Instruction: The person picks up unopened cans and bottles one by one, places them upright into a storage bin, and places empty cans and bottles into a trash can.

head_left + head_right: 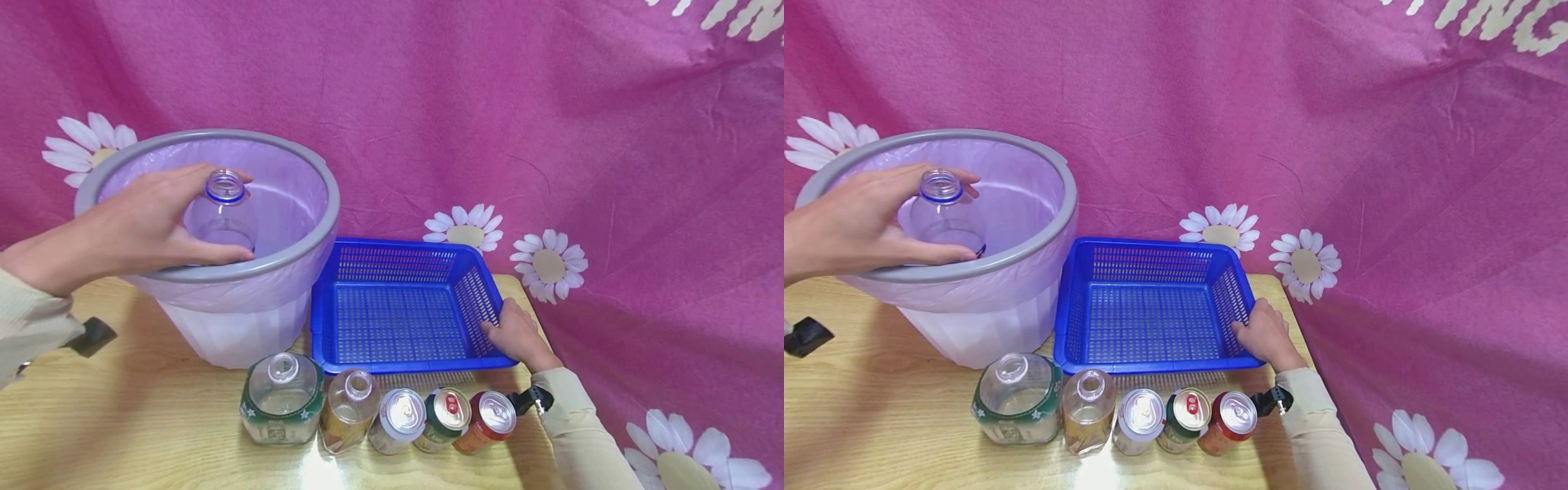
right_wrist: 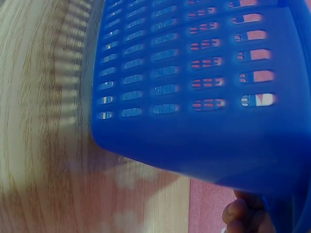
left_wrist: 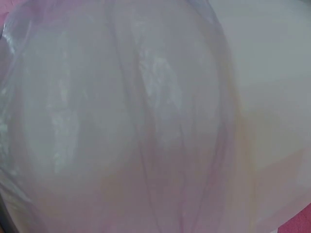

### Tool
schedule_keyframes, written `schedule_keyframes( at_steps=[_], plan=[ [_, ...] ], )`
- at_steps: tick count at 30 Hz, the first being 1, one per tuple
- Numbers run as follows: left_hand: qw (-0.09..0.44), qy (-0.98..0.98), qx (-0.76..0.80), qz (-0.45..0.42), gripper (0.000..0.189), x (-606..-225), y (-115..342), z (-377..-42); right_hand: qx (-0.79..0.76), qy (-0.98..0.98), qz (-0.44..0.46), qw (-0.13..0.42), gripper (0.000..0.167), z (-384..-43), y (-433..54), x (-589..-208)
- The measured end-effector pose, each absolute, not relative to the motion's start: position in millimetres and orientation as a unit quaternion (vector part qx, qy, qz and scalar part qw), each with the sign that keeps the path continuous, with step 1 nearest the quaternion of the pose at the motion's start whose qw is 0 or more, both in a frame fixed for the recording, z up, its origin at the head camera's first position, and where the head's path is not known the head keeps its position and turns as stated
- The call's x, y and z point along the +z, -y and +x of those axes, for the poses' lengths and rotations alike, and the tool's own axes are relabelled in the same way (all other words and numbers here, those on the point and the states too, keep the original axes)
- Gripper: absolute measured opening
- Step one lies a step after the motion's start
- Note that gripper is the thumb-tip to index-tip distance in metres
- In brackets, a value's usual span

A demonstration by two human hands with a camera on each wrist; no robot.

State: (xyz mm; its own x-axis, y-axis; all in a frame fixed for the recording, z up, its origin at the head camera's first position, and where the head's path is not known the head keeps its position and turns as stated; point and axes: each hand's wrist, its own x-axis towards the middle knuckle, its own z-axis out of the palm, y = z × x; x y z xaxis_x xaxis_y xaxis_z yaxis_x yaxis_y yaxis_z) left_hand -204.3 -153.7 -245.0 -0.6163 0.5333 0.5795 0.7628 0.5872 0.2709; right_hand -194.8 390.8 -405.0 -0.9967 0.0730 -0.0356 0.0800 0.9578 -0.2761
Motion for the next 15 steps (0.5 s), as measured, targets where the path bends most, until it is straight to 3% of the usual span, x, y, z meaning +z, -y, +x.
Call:
schedule_keyframes(
  at_steps=[15],
  plan=[
    [0.214,0.865,-0.264,-0.369,0.101,-241.9,153.7,-201.7,-0.143,-0.988,0.045,0.021,0.049,-194.0,-390.7,-404.7]
  ],
)
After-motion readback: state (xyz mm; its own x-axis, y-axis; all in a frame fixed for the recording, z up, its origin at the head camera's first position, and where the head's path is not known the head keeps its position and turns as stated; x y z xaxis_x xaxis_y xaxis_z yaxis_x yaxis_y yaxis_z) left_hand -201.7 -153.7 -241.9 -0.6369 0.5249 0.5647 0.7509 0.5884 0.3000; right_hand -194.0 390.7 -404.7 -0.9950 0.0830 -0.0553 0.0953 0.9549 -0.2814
